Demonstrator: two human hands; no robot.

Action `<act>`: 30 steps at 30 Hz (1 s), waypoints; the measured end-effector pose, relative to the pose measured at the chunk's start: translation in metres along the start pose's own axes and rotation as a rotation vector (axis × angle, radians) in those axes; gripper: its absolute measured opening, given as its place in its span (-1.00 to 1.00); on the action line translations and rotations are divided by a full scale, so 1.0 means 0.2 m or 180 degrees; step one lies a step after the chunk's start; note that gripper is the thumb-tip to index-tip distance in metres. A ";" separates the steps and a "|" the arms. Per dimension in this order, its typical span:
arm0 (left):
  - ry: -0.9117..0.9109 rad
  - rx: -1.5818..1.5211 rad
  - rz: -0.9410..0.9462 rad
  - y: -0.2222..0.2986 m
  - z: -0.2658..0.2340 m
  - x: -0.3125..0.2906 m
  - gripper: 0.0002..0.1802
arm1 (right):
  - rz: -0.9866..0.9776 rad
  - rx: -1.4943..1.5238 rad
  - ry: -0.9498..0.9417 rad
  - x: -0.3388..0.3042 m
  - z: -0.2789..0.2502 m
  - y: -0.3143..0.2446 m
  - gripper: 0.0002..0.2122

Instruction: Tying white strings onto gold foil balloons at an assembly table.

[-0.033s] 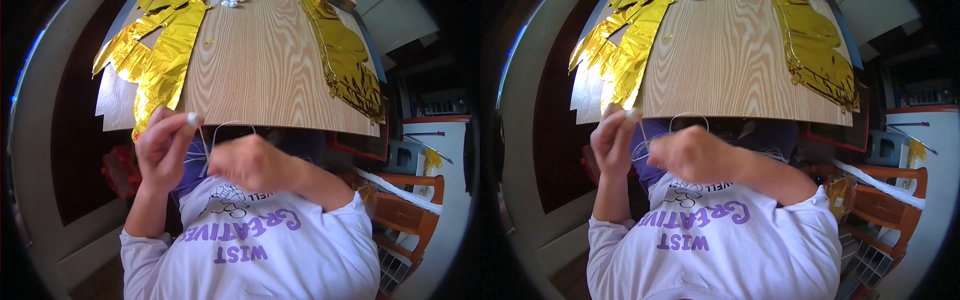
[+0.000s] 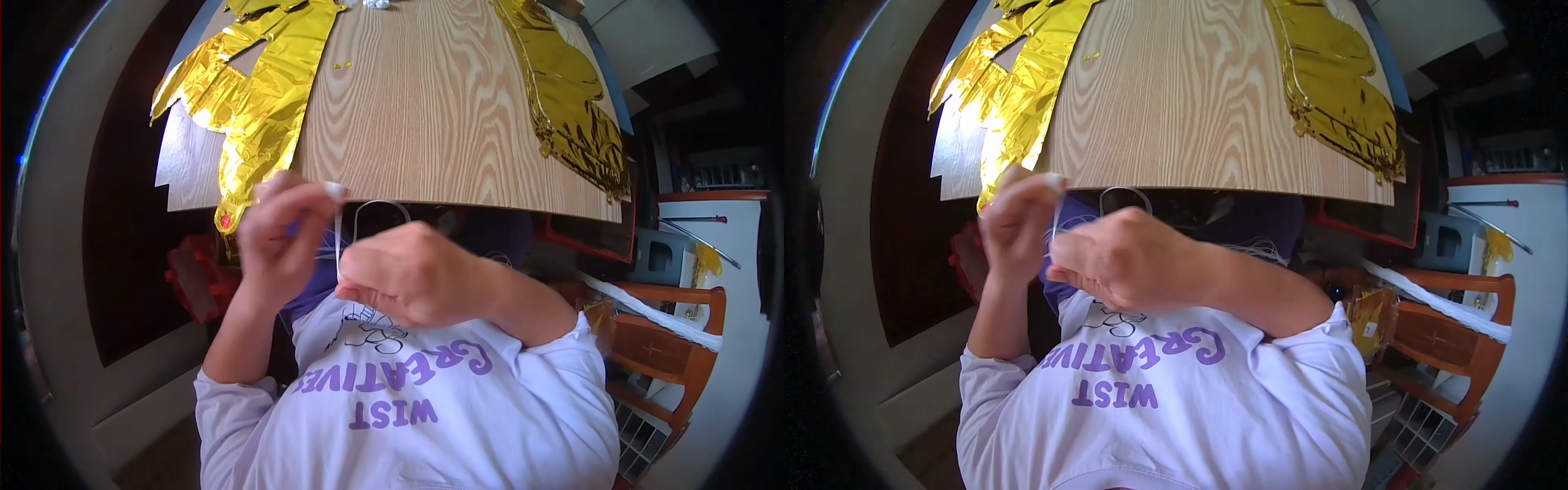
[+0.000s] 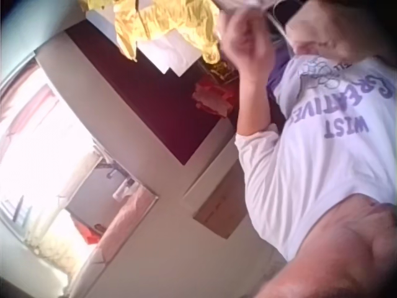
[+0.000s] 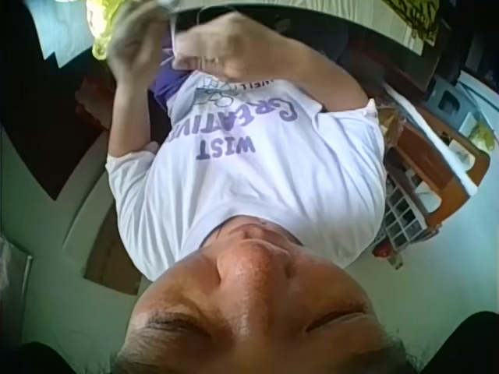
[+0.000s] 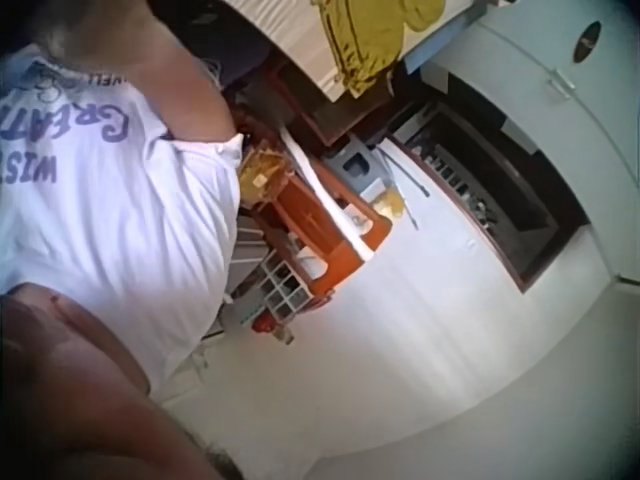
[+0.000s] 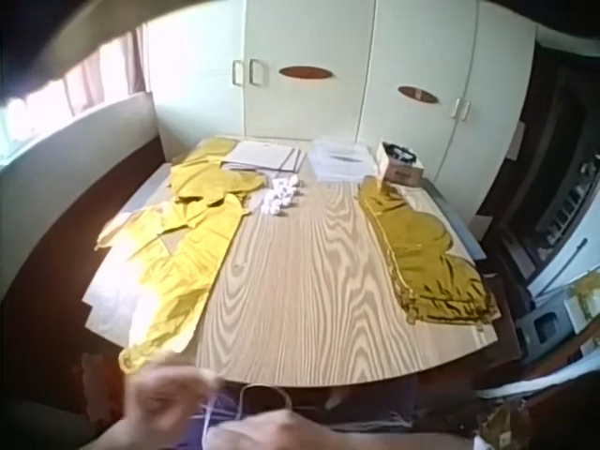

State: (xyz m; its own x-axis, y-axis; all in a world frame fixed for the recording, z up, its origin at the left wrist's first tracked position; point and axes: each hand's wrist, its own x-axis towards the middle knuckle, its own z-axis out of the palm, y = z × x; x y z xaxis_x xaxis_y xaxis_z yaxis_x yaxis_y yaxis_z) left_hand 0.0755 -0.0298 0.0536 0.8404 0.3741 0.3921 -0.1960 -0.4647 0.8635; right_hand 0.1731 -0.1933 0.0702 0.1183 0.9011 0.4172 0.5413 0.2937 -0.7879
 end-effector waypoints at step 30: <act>-0.0771 -0.0454 0.0082 0.14 0.06 -0.04 -0.84 | 0.0372 -0.0140 0.0501 0.02 -0.13 0.05 -0.85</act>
State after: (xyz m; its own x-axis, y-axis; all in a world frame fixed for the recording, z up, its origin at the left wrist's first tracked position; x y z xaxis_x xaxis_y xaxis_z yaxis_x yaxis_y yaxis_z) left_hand 0.0692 -0.0560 0.0714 0.9272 0.1529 0.3421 -0.2736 -0.3475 0.8969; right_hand 0.2013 -0.1958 0.0756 0.3091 0.8663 0.3925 0.5518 0.1728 -0.8159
